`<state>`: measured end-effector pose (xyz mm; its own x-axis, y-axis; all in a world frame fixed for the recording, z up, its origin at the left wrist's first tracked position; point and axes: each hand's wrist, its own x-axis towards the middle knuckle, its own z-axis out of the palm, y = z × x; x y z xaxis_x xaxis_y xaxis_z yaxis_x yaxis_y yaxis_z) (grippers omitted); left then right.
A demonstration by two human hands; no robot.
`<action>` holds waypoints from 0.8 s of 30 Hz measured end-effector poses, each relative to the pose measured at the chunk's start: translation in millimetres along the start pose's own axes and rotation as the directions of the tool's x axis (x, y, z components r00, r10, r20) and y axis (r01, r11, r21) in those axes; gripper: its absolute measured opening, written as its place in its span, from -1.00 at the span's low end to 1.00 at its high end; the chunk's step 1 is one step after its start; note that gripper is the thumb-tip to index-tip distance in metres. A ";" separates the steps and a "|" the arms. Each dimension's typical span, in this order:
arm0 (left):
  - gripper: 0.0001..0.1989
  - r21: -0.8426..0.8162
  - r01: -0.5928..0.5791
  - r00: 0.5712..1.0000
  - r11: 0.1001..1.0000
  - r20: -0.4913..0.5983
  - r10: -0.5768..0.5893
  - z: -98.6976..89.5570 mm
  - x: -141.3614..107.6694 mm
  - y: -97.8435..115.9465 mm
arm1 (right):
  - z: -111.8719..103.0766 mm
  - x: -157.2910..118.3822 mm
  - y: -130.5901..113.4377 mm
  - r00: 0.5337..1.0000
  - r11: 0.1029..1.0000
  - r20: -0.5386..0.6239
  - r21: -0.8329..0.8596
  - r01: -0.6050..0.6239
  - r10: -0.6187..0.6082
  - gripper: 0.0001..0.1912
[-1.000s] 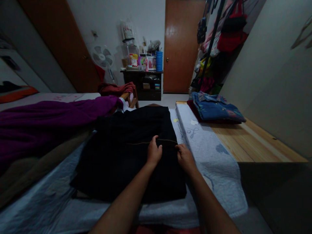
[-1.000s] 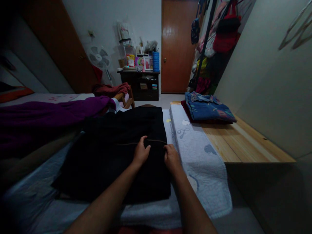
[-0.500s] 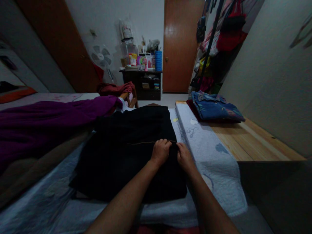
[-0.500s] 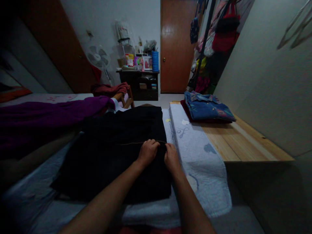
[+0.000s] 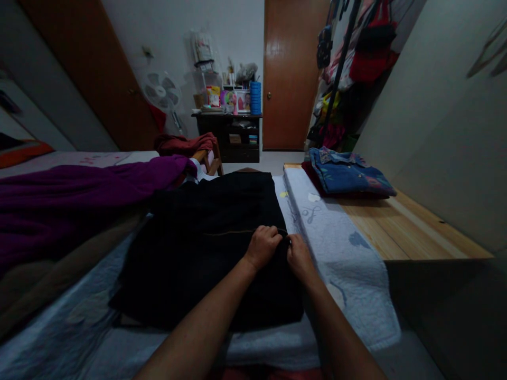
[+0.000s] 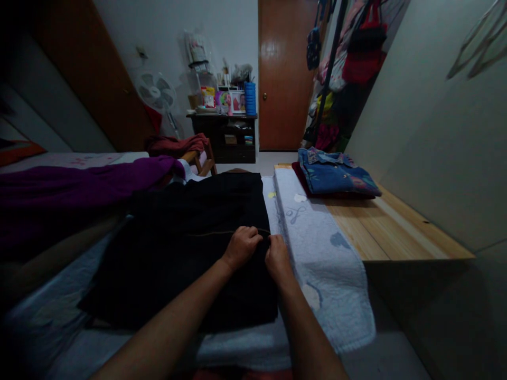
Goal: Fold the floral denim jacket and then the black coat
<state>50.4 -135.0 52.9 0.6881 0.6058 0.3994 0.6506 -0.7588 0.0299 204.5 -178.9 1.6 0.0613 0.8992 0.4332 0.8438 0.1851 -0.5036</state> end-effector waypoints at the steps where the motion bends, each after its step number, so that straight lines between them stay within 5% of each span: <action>1: -0.85 -0.005 0.003 1.000 1.000 0.010 -0.002 -0.5 -1.5 0.0 | 0.1 -0.3 -0.1 1.000 1.000 0.007 0.003 -0.003 0.003 -0.62; 6: -0.83 -0.136 0.186 0.982 0.973 0.065 -0.178 -3.9 -8.2 5.8 | 2.2 -2.1 0.8 0.999 0.998 0.011 0.034 -0.048 0.048 -0.58; 13: -0.86 -0.391 0.425 0.892 0.816 0.027 -0.452 -6.5 -13.6 13.8 | 3.4 -4.3 2.0 0.999 0.999 -0.017 -0.010 -0.042 0.042 -0.60; 17: -0.81 -0.497 0.600 0.691 0.627 -0.073 -0.719 1.1 -11.4 10.3 | 2.5 -2.2 0.8 0.999 0.999 -0.004 0.018 -0.038 0.038 -0.63; 20: -0.58 -0.609 0.673 0.536 0.419 0.012 -0.844 7.6 -6.5 2.6 | 4.1 -1.9 1.4 0.999 0.998 0.021 0.034 -0.050 0.049 -0.62; 24: -0.25 -0.699 0.686 0.465 0.202 0.208 -0.861 11.0 0.2 -8.0 | 7.6 -3.2 3.2 0.997 0.996 -0.011 0.042 -0.075 0.075 -0.57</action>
<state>49.0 -126.1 42.6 -0.1731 0.9844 -0.0301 0.3788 0.0947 0.9206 203.0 -178.1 -7.1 0.1305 0.9061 0.4025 0.8140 0.1339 -0.5652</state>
